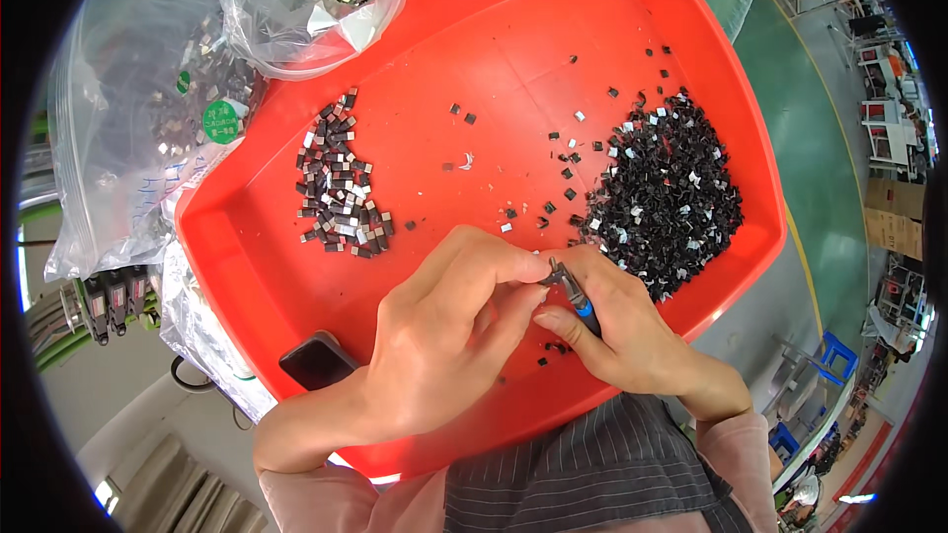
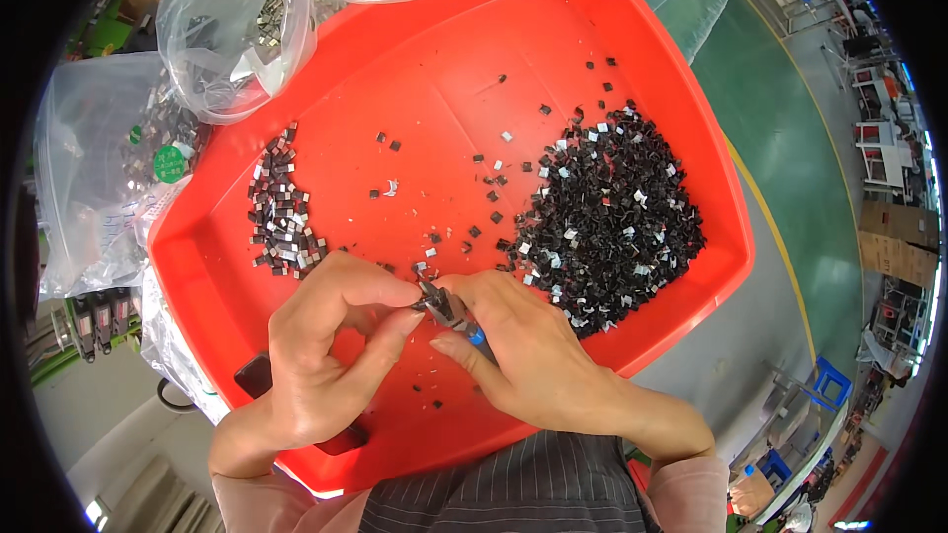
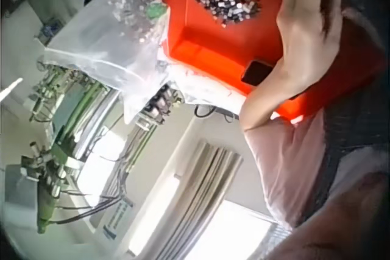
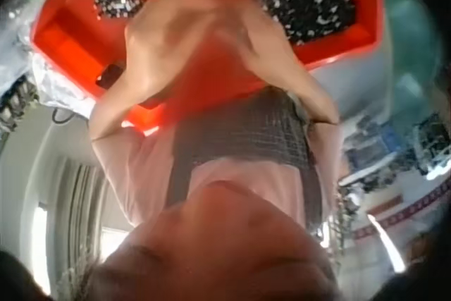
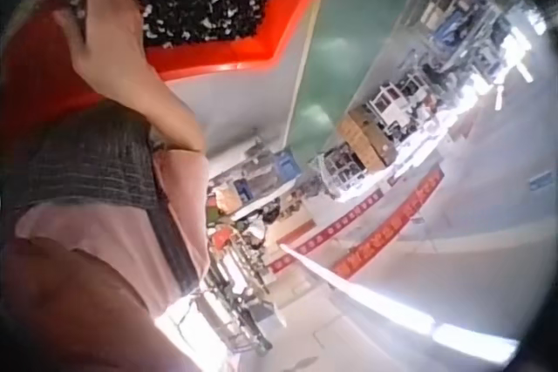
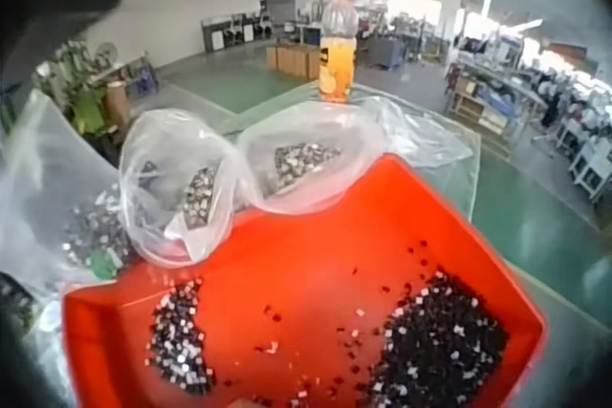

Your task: The person picks up electronic components and cuts excess material off them one by one using pliers over a tray.

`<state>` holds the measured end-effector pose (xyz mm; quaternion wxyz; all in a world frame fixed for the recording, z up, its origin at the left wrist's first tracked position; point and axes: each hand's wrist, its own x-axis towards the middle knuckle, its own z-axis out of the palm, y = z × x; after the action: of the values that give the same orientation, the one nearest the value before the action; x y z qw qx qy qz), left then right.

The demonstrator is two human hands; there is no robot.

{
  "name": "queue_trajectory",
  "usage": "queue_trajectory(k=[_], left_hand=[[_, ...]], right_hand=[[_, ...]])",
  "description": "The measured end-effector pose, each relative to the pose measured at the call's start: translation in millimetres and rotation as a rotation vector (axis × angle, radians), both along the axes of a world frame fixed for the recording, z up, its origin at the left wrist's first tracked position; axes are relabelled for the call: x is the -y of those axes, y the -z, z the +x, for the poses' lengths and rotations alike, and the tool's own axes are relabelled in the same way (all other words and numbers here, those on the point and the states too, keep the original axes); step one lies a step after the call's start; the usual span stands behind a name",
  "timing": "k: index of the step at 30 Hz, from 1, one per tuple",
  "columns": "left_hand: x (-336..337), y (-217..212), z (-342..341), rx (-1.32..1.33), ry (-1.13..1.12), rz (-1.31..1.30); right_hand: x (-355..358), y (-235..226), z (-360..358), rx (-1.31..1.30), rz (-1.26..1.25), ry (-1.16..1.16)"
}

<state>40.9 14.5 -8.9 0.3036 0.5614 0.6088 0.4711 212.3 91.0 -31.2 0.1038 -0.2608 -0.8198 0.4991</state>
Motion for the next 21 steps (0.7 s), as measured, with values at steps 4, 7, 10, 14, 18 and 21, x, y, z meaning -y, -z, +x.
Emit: queue_trajectory(k=[4,7,10,14,18,21], left_hand=[[1.2,-5.1,-1.1,-0.003,0.039,-0.091],[1.1,-4.9,0.0,-0.004,0.032,-0.078],[0.9,-5.7,1.8,0.004,0.017,-0.075],[0.1,-6.2,2.4,0.003,0.007,-0.085],[0.2,-5.3,1.1,-0.005,0.019,-0.11],[-0.8,-5.6,1.6,-0.012,0.014,-0.102]], right_hand=[[0.9,2.3,0.2,-0.005,0.002,0.007],[1.2,1.1,-0.2,-0.007,-0.014,0.012],[1.4,-0.9,-1.0,0.01,-0.019,0.021],[1.0,-0.1,-1.4,-0.012,-0.03,0.031],[1.0,0.5,-1.3,-0.006,-0.02,0.027],[1.5,1.6,-1.4,-0.028,-0.007,0.038]])
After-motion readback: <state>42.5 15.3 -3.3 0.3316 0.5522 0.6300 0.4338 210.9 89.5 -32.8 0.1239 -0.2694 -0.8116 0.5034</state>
